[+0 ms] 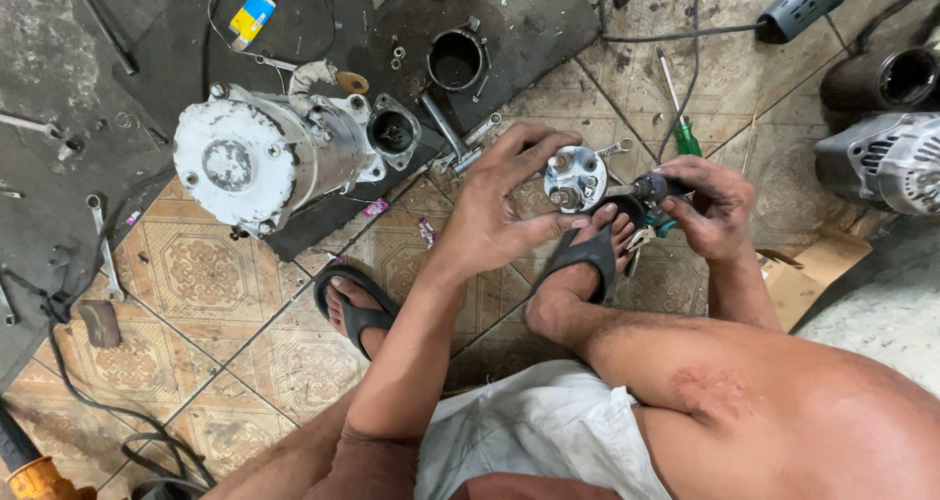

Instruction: The person sits on the floor and uses a rotary tool to grind the surface of a motor component. They then pick up a cylindrical motor housing and insert the ground component into it, aligning the parts by hand.

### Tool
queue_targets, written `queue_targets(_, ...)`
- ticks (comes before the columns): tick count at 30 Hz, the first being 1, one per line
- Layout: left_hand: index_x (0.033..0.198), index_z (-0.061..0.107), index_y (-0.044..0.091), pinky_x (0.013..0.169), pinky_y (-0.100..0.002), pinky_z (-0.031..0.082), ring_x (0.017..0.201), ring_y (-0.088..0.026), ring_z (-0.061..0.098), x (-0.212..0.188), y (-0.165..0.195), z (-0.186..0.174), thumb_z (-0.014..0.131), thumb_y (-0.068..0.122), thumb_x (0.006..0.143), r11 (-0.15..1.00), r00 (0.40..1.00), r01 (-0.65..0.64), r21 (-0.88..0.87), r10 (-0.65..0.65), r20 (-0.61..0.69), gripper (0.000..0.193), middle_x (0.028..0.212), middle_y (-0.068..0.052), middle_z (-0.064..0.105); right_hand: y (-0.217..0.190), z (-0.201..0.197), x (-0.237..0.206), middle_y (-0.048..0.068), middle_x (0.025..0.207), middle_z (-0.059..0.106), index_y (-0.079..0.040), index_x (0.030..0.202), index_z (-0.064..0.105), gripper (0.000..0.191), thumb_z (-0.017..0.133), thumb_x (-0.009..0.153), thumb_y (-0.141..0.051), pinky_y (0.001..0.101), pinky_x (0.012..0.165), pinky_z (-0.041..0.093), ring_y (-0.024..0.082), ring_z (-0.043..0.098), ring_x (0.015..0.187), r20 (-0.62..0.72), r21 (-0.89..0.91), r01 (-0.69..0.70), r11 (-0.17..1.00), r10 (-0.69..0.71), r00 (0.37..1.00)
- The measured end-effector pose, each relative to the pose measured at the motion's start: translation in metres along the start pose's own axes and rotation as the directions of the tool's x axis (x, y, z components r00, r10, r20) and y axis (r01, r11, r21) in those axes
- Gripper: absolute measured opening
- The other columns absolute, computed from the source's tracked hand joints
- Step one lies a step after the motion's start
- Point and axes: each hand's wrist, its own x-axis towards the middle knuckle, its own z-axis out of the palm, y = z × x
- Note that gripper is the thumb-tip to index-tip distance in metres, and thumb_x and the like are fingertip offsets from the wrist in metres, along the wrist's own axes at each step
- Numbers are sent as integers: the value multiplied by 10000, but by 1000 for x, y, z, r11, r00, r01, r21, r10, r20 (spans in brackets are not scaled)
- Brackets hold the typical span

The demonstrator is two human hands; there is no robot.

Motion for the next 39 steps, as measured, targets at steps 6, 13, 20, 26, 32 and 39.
queue_targets(6,1380,642,51,1115,-389,516,1269,-270,662,-2,-2,4,898,322,770,999,1000,3,-41,-4,-20,714,1327,-107,647,14,4,-10,172,1155,713,49,1160,698,282,787,922,-72,297,929,555,217,693,1033,-39,101,-28,994,32,999)
queue_targets(13,1351,649,37,1096,-377,517,1249,-263,672,1,-6,8,896,314,745,997,998,56,-51,-58,-31,711,1310,-114,659,32,7,-21,157,1203,710,39,1173,690,285,794,928,-62,314,990,551,208,681,1081,-87,206,-80,975,100,991)
queue_targets(20,1335,657,34,1117,-371,510,1269,-263,660,0,-13,11,907,311,745,997,996,55,-51,-59,-62,697,1331,-122,655,32,8,-18,146,1177,717,44,1164,692,267,780,928,-47,307,969,555,197,685,1053,-75,181,-94,979,109,991)
queue_targets(26,1399,622,14,1137,-365,458,1285,-255,622,2,-21,12,894,273,753,990,989,119,-78,-125,-74,747,1346,-121,627,26,12,-10,115,1056,725,50,1167,713,266,758,928,-58,265,916,539,167,678,975,-64,61,-126,990,130,989)
queue_targets(32,1328,672,8,1082,-354,487,1194,-244,661,7,-29,11,923,286,692,982,974,189,-10,-189,-126,738,1249,-114,666,25,15,1,109,1141,732,62,1182,696,287,748,930,-65,285,969,544,168,682,1044,-22,93,-177,980,180,983)
queue_targets(39,1276,693,-13,1048,-370,478,1186,-257,644,9,-32,13,934,281,692,983,971,182,17,-177,-159,697,1246,-130,651,30,17,2,111,1154,731,60,1194,700,275,735,933,-19,285,979,545,161,684,1058,-32,122,-182,976,188,982)
